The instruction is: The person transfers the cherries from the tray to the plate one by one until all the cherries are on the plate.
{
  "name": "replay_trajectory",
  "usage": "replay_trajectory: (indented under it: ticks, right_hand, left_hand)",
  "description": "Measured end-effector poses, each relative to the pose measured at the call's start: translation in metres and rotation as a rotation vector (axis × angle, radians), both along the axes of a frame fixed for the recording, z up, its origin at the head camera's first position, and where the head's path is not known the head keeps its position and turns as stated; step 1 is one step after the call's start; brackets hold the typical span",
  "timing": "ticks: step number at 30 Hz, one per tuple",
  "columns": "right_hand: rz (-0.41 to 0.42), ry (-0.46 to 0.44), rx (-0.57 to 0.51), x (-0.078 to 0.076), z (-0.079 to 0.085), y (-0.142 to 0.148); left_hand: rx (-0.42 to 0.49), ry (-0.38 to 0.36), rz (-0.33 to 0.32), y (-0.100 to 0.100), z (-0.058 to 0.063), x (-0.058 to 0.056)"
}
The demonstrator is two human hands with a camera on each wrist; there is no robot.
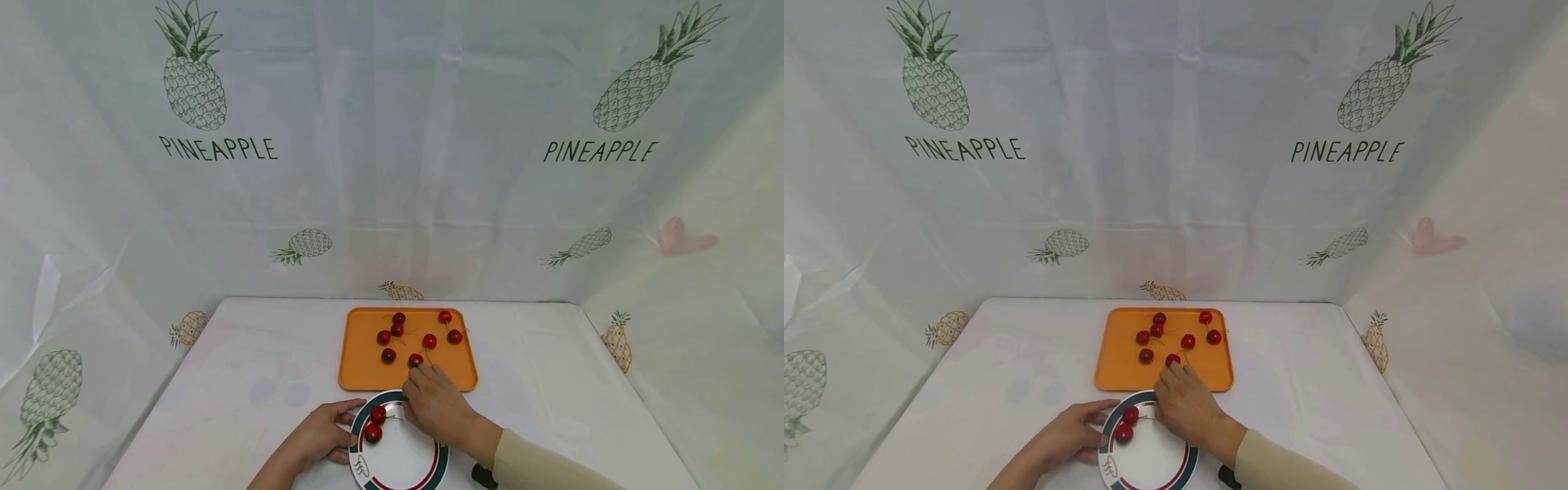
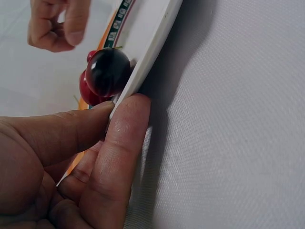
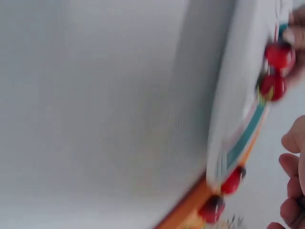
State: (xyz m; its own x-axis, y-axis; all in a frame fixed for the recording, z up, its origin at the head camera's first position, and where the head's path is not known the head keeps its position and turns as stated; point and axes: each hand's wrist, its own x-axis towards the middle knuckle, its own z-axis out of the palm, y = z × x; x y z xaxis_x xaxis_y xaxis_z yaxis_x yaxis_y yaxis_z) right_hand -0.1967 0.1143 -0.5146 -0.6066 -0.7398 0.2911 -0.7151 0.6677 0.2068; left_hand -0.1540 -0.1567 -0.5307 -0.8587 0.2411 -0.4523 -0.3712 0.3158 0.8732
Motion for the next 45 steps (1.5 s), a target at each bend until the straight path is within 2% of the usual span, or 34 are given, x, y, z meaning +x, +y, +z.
replay_trajectory:
  ticks: [4, 9, 14, 19, 24, 33, 40, 45]
  right_hand:
    - [-0.047, 0.069, -0.011, -0.019, 0.011, 0.019]
    - [-0.115, 0.149, 0.0, -0.051, 0.018, 0.052]
    - [-0.195, 0.16, 0.05, -0.081, 0.021, 0.088]
    - [-0.186, 0.178, 0.077, -0.104, 0.021, 0.115]
    - [-0.178, 0.169, 0.078, -0.123, 0.015, 0.129]
    - [-0.195, 0.132, 0.091, -0.139, 0.005, 0.13]
    - [-0.227, 0.092, 0.103, -0.144, -0.005, 0.128]
    - [-0.234, 0.083, 0.073, -0.146, -0.015, 0.127]
  left_hand:
    - [-0.005, 0.008, 0.001, 0.0, -0.001, 0.0]
    - [-0.016, 0.013, 0.001, -0.001, 0.0, 0.0]
    - [-0.026, 0.014, -0.001, 0.0, 0.002, 0.0]
    - [-0.038, 0.01, 0.001, 0.001, 0.003, 0.0]
    - [-0.046, 0.002, 0.006, 0.001, 0.002, -0.002]
    - [-0.035, 0.005, 0.001, -0.001, 0.001, -0.002]
    - [-0.045, 0.003, 0.001, 0.0, 0.003, -0.001]
    - [-0.049, -0.015, 0.011, 0.0, 0.001, -0.002]
